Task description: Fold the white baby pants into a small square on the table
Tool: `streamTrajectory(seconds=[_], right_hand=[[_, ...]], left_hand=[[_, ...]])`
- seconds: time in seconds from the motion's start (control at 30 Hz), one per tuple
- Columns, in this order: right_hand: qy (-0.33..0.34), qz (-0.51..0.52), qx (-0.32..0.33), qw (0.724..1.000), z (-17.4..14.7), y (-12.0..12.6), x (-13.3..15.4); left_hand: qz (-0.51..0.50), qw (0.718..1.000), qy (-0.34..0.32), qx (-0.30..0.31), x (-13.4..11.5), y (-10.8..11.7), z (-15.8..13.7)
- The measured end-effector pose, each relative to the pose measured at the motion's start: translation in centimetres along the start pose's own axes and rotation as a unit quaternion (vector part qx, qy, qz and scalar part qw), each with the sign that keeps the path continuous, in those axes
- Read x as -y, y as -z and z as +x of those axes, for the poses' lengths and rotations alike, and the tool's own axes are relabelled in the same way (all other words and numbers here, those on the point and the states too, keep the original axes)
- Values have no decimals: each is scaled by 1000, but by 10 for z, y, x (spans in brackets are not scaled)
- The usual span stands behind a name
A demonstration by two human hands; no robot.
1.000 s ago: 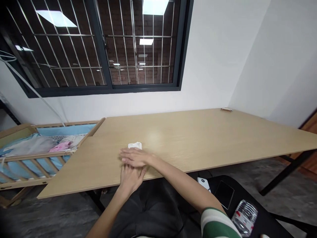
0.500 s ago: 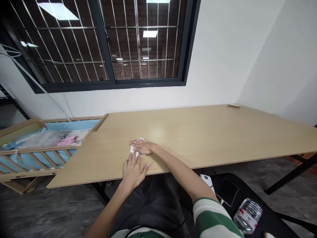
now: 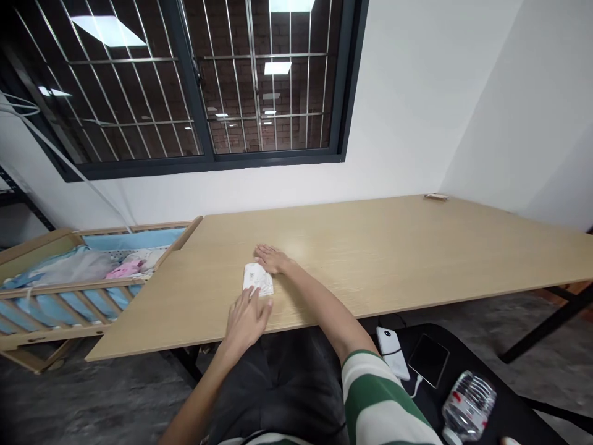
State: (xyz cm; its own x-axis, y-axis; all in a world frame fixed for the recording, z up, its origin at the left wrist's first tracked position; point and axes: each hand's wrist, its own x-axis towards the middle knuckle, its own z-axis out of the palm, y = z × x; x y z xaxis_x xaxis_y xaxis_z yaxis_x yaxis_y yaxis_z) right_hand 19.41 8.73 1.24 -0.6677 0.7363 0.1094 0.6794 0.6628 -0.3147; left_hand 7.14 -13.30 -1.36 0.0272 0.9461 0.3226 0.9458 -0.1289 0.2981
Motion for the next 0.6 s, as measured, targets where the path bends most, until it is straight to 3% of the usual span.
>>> streamTrajectory(seconds=[0.1,0.2,0.43,0.6], right_hand=[[-43,11,-81,996,-4,8,5],[-75,42,-137,987,-13,14,12],[-98,112,-94,984,-34,8,36],[-154,84,-96,980,-54,4,77]], left_hand=[[-14,997,73,-23,16,14,15],[42,991,128,-14,28,26,32],[48,989,122,65,24,26,60],[28,990,111,84,31,42,42]])
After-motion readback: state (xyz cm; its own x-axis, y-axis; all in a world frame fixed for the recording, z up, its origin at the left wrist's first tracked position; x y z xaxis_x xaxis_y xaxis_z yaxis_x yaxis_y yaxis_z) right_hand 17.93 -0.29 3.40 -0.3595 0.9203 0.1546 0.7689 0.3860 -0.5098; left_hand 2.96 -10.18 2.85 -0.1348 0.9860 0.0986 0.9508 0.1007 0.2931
